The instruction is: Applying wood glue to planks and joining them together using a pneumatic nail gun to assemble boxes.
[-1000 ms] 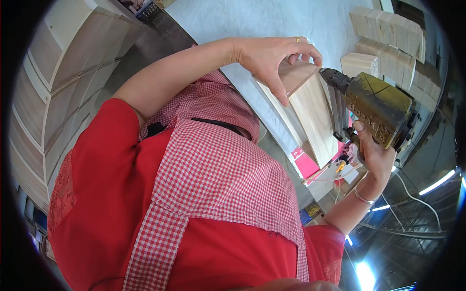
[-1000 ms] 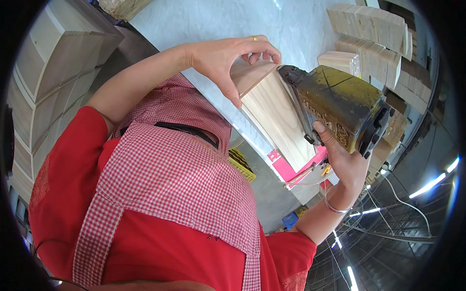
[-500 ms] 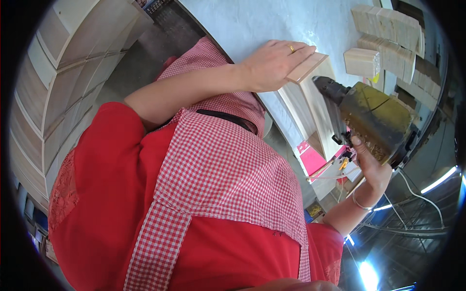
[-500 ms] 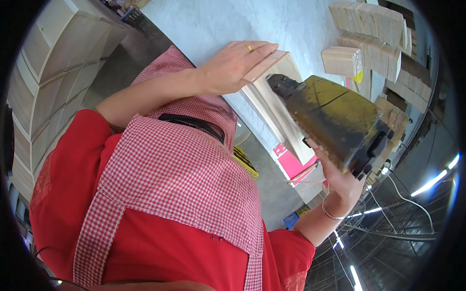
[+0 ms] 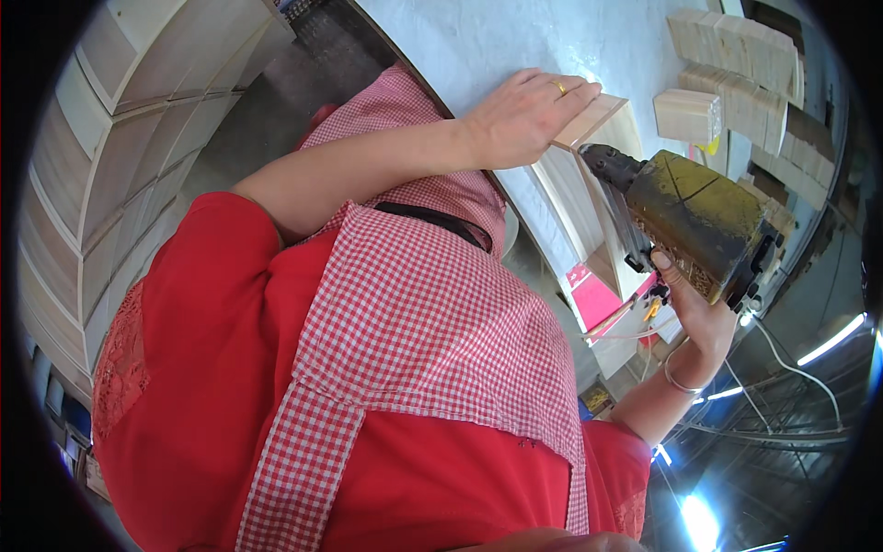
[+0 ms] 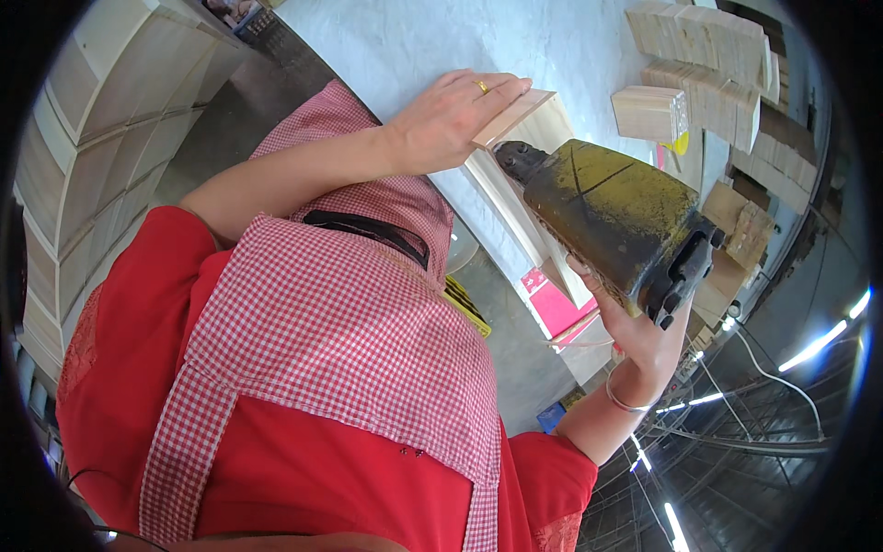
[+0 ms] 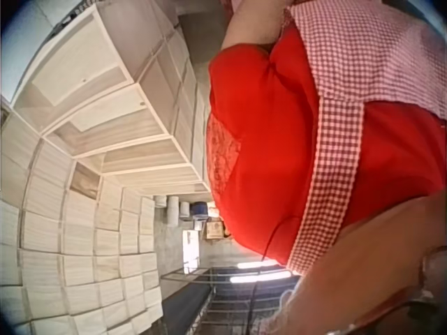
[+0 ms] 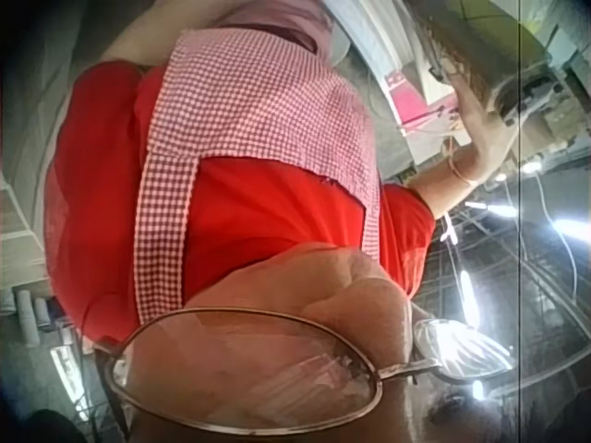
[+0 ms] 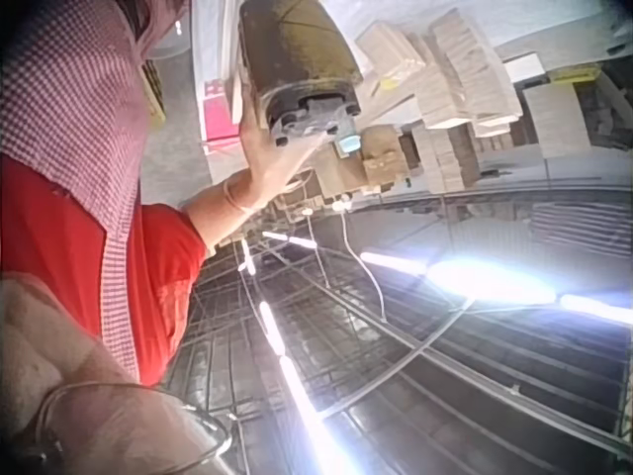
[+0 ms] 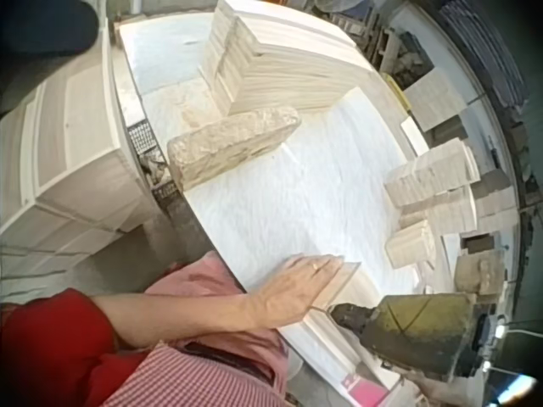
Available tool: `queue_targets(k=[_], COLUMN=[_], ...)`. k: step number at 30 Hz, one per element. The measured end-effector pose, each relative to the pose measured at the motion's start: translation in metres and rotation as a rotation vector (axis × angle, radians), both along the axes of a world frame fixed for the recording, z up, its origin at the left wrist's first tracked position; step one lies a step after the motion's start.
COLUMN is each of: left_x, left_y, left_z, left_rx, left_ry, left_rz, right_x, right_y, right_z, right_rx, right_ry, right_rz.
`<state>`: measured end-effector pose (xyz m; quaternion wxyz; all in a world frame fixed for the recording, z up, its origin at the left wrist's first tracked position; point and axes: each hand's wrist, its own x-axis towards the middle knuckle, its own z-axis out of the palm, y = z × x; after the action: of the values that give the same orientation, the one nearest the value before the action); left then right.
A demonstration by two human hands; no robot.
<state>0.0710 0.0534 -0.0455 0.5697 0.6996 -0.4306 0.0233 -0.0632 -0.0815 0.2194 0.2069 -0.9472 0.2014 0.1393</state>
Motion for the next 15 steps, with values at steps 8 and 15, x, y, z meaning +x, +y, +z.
queue_targets(k=[8, 15], left_x=[0.002, 0.023], left_y=[-0.001, 0.009], left_z=[-0.003, 0.030], left_rx=[-0.020, 0.038], left_ry=[-0.012, 0.026], left_rz=[0.012, 0.032], right_x=[-0.003, -0.055], right_y=[-0.003, -0.014], right_z=[-0.008, 0.002], right_rx=[0.036, -0.160], right_ry=[-0.136, -0.406], right_rz=[0.017, -0.552])
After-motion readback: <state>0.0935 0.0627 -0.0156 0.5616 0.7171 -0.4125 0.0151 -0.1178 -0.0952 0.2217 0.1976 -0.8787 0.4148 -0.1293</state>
